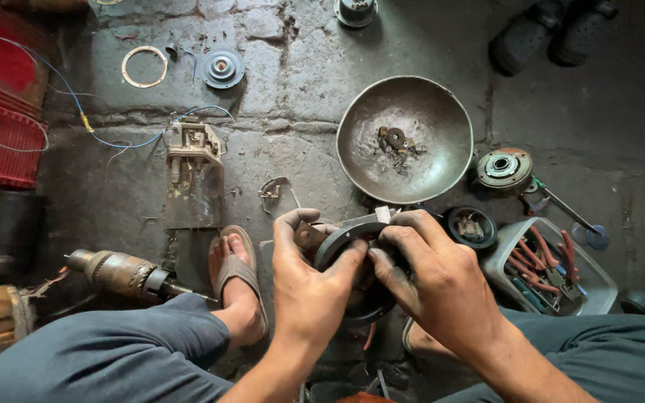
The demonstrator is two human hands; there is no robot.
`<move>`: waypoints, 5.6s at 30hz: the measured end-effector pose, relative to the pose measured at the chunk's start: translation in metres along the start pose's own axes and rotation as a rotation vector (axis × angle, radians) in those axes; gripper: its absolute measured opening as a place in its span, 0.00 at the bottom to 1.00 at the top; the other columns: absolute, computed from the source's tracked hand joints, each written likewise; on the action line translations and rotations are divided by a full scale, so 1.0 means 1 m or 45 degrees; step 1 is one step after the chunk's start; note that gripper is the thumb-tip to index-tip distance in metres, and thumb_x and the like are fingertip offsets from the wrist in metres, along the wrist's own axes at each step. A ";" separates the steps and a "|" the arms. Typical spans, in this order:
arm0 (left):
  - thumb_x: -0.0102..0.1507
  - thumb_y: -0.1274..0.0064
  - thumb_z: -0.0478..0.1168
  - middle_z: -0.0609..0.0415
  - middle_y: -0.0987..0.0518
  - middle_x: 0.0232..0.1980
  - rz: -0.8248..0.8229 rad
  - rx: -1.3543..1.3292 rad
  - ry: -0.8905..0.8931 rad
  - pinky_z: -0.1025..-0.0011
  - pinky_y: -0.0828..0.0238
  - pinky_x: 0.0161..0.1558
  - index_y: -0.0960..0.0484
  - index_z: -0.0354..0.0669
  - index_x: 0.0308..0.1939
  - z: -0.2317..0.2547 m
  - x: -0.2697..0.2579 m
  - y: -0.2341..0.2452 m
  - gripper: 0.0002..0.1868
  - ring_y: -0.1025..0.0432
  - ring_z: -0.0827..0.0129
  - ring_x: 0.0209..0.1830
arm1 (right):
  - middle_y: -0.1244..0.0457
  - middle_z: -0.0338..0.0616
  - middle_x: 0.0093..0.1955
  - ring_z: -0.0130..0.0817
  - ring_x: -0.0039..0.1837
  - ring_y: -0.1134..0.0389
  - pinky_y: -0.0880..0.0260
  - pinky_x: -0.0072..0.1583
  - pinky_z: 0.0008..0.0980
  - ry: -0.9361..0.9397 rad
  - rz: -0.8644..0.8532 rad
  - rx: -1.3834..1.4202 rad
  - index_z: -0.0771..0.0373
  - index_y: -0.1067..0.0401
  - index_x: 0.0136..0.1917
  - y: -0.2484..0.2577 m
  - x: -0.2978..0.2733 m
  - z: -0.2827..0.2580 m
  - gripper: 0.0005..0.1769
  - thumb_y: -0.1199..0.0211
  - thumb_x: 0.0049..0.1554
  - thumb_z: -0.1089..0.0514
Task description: The person assembles and adjusts a mechanical motor housing by hand, inserting internal components and using a screwdriver to tighten fasteners on the casing.
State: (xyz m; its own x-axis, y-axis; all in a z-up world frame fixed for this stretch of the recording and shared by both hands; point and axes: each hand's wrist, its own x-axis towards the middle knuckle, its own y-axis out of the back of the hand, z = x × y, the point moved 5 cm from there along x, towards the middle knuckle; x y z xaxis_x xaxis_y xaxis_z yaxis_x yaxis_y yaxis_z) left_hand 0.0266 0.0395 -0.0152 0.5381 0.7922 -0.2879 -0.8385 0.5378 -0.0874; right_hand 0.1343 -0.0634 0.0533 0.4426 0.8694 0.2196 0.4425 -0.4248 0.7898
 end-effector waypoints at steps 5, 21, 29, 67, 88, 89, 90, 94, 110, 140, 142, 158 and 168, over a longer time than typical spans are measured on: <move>0.55 0.37 0.28 0.50 0.19 0.40 -0.039 -0.267 0.109 0.75 0.24 0.39 0.33 0.36 0.58 -0.003 0.006 0.001 0.30 0.23 0.72 0.37 | 0.31 0.50 0.49 0.44 0.48 0.26 0.26 0.48 0.36 -0.020 0.083 0.106 0.67 0.26 0.50 0.012 0.001 0.004 0.12 0.31 0.54 0.61; 0.57 0.42 0.31 0.45 0.18 0.43 0.005 -0.517 0.361 0.69 0.20 0.36 0.32 0.37 0.62 0.016 0.002 0.007 0.29 0.21 0.66 0.36 | 0.28 0.45 0.45 0.29 0.47 0.26 0.21 0.50 0.32 -0.864 0.077 1.127 0.71 0.23 0.53 0.018 -0.011 0.048 0.14 0.42 0.61 0.58; 0.59 0.41 0.28 0.50 0.20 0.43 0.044 -0.554 0.137 0.73 0.22 0.38 0.32 0.35 0.62 0.018 0.003 0.013 0.28 0.22 0.71 0.38 | 0.31 0.45 0.56 0.28 0.55 0.29 0.25 0.53 0.30 -0.682 -0.087 1.177 0.65 0.31 0.65 0.015 -0.010 0.038 0.24 0.38 0.54 0.64; 0.69 0.44 0.45 0.40 0.35 0.57 -0.965 -1.478 0.120 0.47 0.23 0.51 0.38 0.44 0.73 0.076 -0.025 0.031 0.32 0.29 0.49 0.56 | 0.37 0.36 0.36 0.25 0.34 0.39 0.38 0.36 0.27 -0.981 -0.140 1.324 0.64 0.25 0.58 -0.045 -0.028 0.086 0.23 0.43 0.49 0.63; 0.66 0.42 0.46 0.40 0.35 0.58 -1.280 -1.741 0.467 0.39 0.24 0.58 0.42 0.45 0.79 0.059 -0.033 -0.001 0.40 0.31 0.44 0.60 | 0.32 0.39 0.52 0.24 0.52 0.26 0.27 0.53 0.26 -0.295 0.391 0.187 0.55 0.19 0.53 0.080 -0.063 0.035 0.19 0.33 0.48 0.70; 0.67 0.44 0.46 0.40 0.36 0.57 -1.244 -1.690 0.451 0.40 0.24 0.57 0.42 0.44 0.78 0.060 -0.033 -0.001 0.39 0.31 0.45 0.60 | 0.32 0.39 0.52 0.24 0.52 0.26 0.27 0.53 0.26 -0.298 0.394 0.188 0.55 0.19 0.53 0.082 -0.061 0.034 0.19 0.33 0.48 0.70; 0.68 0.46 0.47 0.40 0.36 0.57 -1.206 -1.641 0.433 0.41 0.23 0.56 0.43 0.43 0.78 0.059 -0.033 -0.001 0.38 0.31 0.45 0.59 | 0.31 0.39 0.51 0.26 0.51 0.27 0.28 0.52 0.27 -0.245 0.413 0.044 0.54 0.18 0.52 0.085 -0.060 0.030 0.20 0.31 0.46 0.69; 0.67 0.47 0.50 0.41 0.36 0.55 -1.104 -1.596 0.549 0.40 0.23 0.54 0.42 0.44 0.76 0.057 -0.032 -0.002 0.36 0.30 0.45 0.56 | 0.32 0.39 0.48 0.26 0.47 0.29 0.34 0.62 0.42 -0.149 0.429 -0.095 0.55 0.19 0.49 0.088 -0.056 0.022 0.20 0.31 0.42 0.68; 0.67 0.44 0.48 0.40 0.36 0.55 -1.124 -1.607 0.649 0.39 0.22 0.54 0.40 0.44 0.74 0.053 -0.036 -0.006 0.34 0.30 0.45 0.57 | 0.33 0.44 0.47 0.40 0.52 0.31 0.33 0.55 0.41 -0.064 0.318 -0.184 0.61 0.20 0.51 0.091 -0.044 0.025 0.28 0.35 0.34 0.71; 0.66 0.44 0.43 0.40 0.37 0.57 -1.208 -1.671 0.541 0.38 0.24 0.57 0.43 0.42 0.76 0.042 -0.034 -0.001 0.37 0.32 0.44 0.61 | 0.34 0.46 0.51 0.41 0.56 0.32 0.31 0.52 0.38 -0.079 0.362 -0.173 0.56 0.21 0.56 0.091 -0.050 0.017 0.26 0.35 0.44 0.73; 0.65 0.43 0.44 0.41 0.37 0.58 -1.224 -1.680 0.536 0.39 0.24 0.57 0.43 0.43 0.75 0.044 -0.034 0.000 0.38 0.31 0.45 0.61 | 0.34 0.45 0.49 0.41 0.54 0.32 0.32 0.52 0.40 -0.067 0.339 -0.179 0.57 0.21 0.55 0.090 -0.051 0.017 0.29 0.36 0.40 0.73; 0.65 0.39 0.50 0.44 0.36 0.58 -1.198 -1.677 0.547 0.42 0.24 0.58 0.43 0.44 0.75 0.037 -0.035 0.004 0.40 0.32 0.49 0.61 | 0.32 0.47 0.52 0.45 0.57 0.29 0.31 0.57 0.40 0.245 0.310 -0.276 0.62 0.25 0.58 0.106 -0.051 0.015 0.28 0.27 0.42 0.65; 0.69 0.45 0.50 0.43 0.34 0.58 -1.295 -1.728 0.600 0.39 0.26 0.58 0.41 0.45 0.76 0.041 -0.031 0.008 0.35 0.33 0.46 0.62 | 0.32 0.45 0.50 0.32 0.45 0.28 0.29 0.42 0.33 0.346 0.154 -0.147 0.59 0.23 0.60 0.088 -0.061 0.035 0.35 0.20 0.40 0.50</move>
State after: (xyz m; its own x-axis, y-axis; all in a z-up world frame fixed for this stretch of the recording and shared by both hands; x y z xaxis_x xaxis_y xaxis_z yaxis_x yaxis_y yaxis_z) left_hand 0.0062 0.0312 0.0326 0.9830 0.0501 0.1764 0.1797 -0.0719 -0.9811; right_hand 0.1732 -0.1626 0.0897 0.2554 0.8566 0.4484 0.3011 -0.5112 0.8050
